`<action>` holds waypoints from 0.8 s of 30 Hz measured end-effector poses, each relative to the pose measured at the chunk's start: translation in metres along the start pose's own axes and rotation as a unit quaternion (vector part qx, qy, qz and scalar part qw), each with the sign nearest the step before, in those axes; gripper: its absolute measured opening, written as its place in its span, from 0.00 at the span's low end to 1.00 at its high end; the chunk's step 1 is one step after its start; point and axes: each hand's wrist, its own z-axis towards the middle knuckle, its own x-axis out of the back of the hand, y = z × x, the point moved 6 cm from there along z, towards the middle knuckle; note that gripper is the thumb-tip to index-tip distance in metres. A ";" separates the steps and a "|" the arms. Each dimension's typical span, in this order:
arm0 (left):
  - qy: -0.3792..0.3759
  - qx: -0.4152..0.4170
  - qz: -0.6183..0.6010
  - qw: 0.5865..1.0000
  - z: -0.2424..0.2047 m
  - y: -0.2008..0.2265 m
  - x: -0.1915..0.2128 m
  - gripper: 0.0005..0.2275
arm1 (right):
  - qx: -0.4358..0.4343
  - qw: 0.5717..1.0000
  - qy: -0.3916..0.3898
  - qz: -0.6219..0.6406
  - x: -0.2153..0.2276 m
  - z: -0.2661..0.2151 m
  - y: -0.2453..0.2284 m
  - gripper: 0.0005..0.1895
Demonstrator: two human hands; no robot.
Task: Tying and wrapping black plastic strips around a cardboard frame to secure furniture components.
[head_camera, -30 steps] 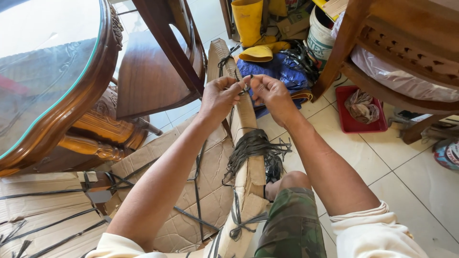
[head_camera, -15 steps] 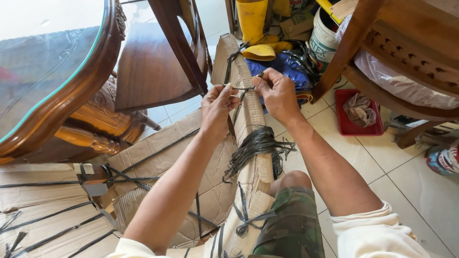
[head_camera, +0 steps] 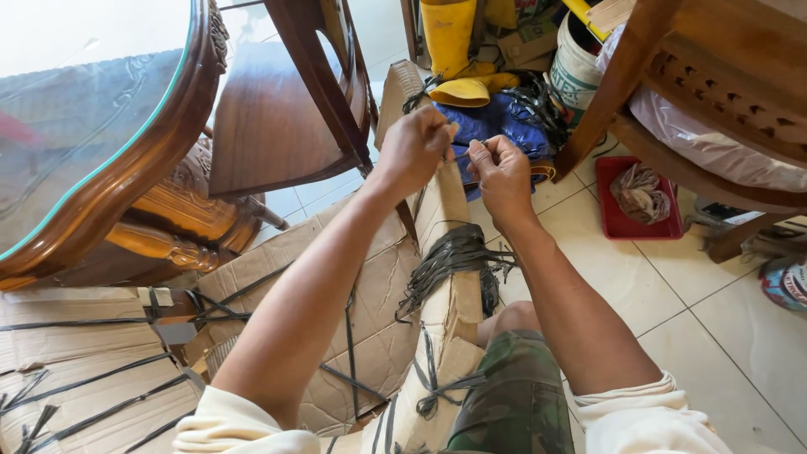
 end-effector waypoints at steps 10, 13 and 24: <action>-0.109 0.023 0.128 0.985 0.004 0.034 -0.001 0.06 | 0.166 0.984 -0.027 -0.054 0.009 0.014 -0.051 0.06; -0.143 0.040 0.156 0.976 0.003 0.031 -0.007 0.08 | 0.125 0.991 -0.052 -0.018 0.004 0.018 -0.038 0.06; -0.062 0.120 0.099 0.986 0.001 0.017 0.002 0.07 | 0.030 0.992 -0.120 -0.005 -0.008 0.013 -0.002 0.15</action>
